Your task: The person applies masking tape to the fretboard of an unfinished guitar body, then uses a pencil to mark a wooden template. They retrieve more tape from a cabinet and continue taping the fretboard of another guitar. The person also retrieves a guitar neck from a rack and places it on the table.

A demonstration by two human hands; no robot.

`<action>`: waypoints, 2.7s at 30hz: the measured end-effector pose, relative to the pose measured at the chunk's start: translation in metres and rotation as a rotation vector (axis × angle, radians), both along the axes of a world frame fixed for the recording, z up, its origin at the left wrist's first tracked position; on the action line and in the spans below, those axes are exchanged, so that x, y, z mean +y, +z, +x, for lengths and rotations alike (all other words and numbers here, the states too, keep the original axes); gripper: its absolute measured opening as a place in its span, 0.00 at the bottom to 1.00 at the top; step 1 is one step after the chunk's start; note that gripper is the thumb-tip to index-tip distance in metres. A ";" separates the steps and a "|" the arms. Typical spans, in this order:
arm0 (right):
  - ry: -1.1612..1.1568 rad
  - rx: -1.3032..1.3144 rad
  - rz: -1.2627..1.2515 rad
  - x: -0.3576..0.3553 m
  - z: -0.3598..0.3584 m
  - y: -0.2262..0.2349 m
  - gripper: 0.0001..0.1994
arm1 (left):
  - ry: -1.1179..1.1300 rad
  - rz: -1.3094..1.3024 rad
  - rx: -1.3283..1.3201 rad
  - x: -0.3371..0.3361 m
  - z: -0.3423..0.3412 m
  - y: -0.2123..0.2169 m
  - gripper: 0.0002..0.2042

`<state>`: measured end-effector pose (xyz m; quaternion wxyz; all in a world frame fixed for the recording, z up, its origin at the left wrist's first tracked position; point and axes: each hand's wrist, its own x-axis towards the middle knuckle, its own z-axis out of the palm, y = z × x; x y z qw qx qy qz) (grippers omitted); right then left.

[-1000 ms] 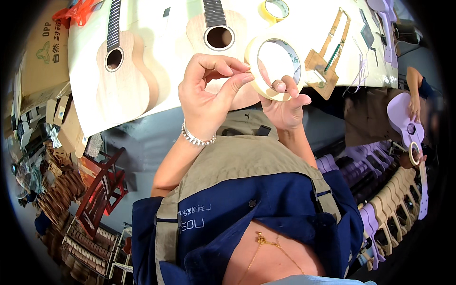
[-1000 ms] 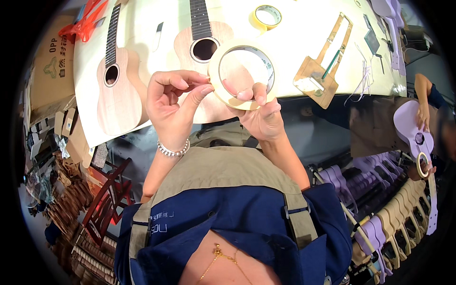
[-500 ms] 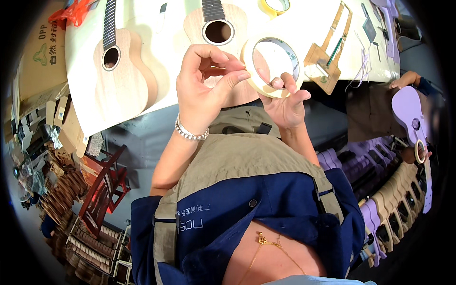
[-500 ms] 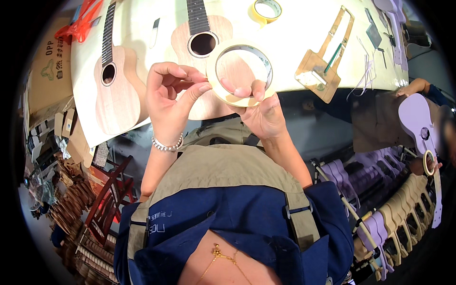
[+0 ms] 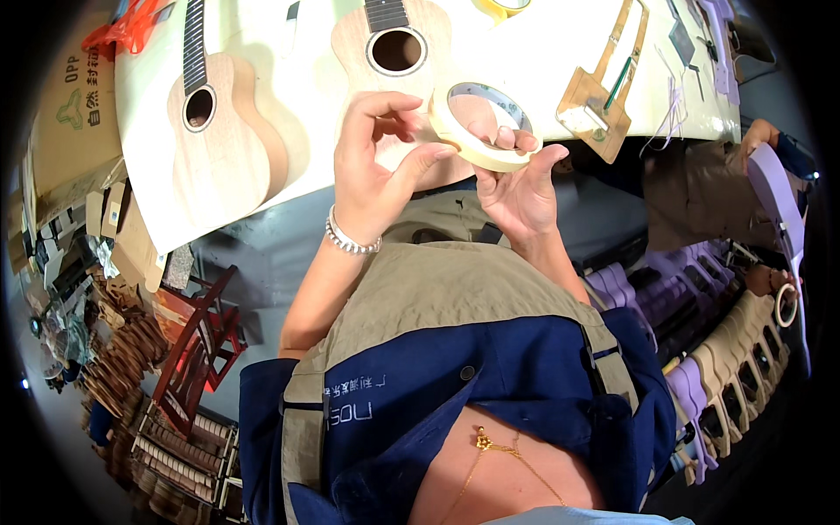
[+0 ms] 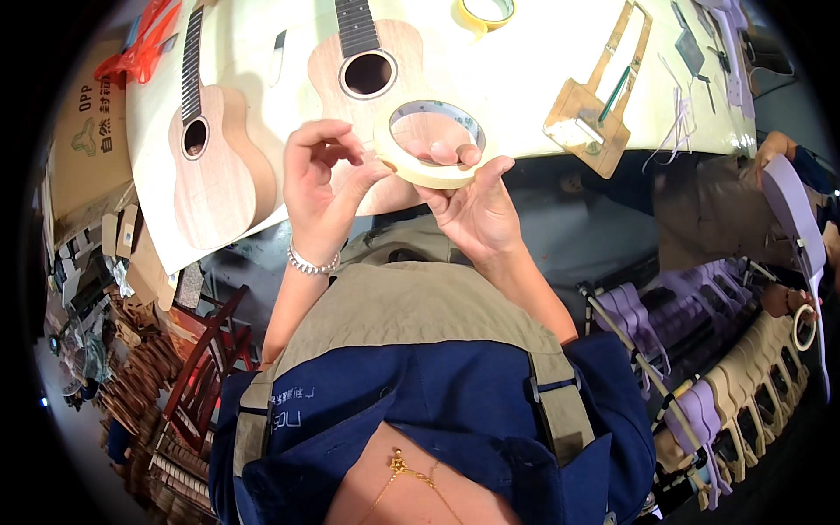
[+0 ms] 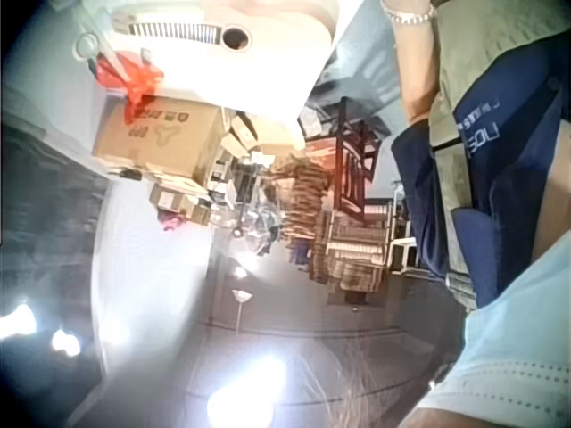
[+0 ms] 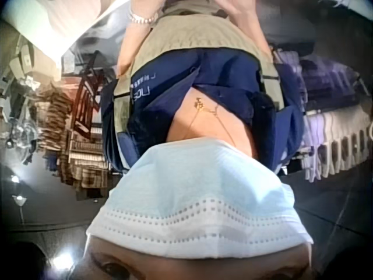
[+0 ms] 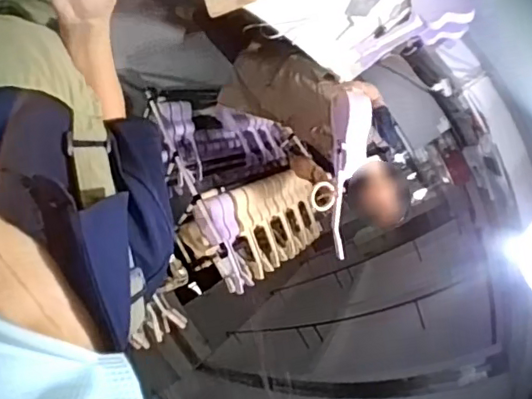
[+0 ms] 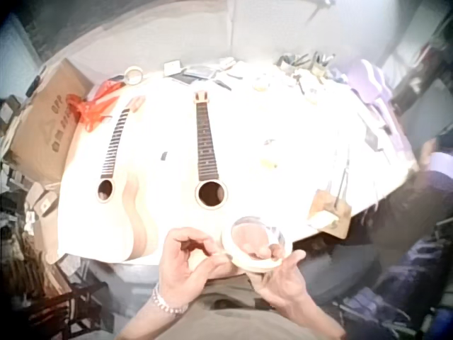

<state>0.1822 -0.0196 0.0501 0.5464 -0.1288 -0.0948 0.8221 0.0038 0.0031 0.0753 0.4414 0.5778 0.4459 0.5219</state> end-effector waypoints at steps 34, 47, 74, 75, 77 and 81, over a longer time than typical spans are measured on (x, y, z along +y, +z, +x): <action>-0.495 -2.117 0.892 0.057 0.022 -0.069 0.17 | 0.300 -0.270 0.718 0.002 -0.023 -0.076 0.05; -0.526 -2.192 0.941 0.057 0.020 -0.078 0.15 | 0.342 0.172 1.215 -0.023 0.016 -0.083 0.18; -0.443 -2.001 0.863 0.060 0.030 -0.079 0.17 | -0.024 -0.864 0.119 0.026 0.009 -0.036 0.07; -0.444 -1.992 0.862 0.061 0.031 -0.080 0.17 | -0.032 -0.897 0.137 0.026 0.015 -0.038 0.07; -0.443 -1.982 0.859 0.061 0.031 -0.080 0.17 | -0.045 -0.928 0.167 0.027 0.020 -0.039 0.08; -0.441 -1.970 0.855 0.061 0.033 -0.080 0.16 | -0.063 -0.910 0.206 0.032 0.021 -0.044 0.08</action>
